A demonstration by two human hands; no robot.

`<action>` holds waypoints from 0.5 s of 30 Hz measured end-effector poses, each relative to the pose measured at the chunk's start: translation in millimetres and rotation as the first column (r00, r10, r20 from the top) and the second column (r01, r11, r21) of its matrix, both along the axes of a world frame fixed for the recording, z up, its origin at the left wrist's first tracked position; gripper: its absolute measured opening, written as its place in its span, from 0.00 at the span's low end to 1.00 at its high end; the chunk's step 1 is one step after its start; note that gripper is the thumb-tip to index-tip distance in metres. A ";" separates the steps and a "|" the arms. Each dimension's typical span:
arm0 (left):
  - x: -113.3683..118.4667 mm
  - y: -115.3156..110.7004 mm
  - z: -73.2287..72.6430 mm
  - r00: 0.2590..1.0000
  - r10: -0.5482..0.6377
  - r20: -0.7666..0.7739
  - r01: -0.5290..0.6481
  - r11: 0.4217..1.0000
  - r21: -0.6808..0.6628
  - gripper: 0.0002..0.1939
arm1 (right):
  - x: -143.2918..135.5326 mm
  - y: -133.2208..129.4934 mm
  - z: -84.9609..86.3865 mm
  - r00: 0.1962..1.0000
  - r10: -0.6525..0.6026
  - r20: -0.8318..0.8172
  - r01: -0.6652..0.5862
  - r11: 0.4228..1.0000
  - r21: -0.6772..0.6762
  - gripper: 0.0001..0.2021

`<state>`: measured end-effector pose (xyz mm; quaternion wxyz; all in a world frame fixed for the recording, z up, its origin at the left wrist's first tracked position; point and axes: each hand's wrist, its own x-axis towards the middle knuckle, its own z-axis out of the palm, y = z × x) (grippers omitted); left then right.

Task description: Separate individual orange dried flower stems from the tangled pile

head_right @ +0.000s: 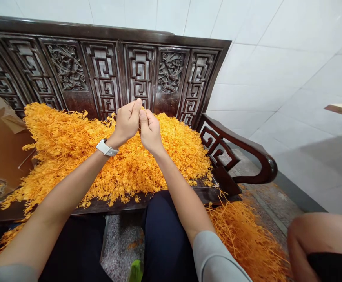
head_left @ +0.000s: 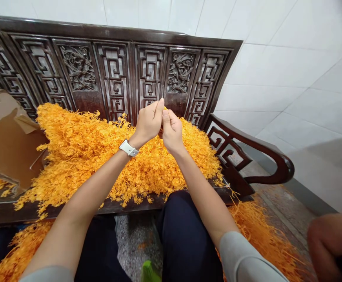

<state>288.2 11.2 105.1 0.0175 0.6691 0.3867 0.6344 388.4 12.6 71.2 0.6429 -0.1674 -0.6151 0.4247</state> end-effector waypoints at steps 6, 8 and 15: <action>7.9 3.7 1.2 0.986 -0.064 0.153 0.068 0.997 -0.021 0.33 | -1.2 -5.9 3.5 0.996 0.029 -0.082 -0.034 0.998 -0.055 0.25; 10.9 0.6 4.2 0.978 -0.097 0.185 0.105 0.994 -0.031 0.33 | 0.9 -11.8 8.9 0.990 0.084 -0.115 -0.092 0.993 -0.068 0.24; 16.7 -10.0 10.0 0.899 -0.260 0.354 0.311 0.946 -0.096 0.32 | 9.8 -28.7 24.3 0.952 0.278 -0.129 -0.300 0.932 -0.204 0.27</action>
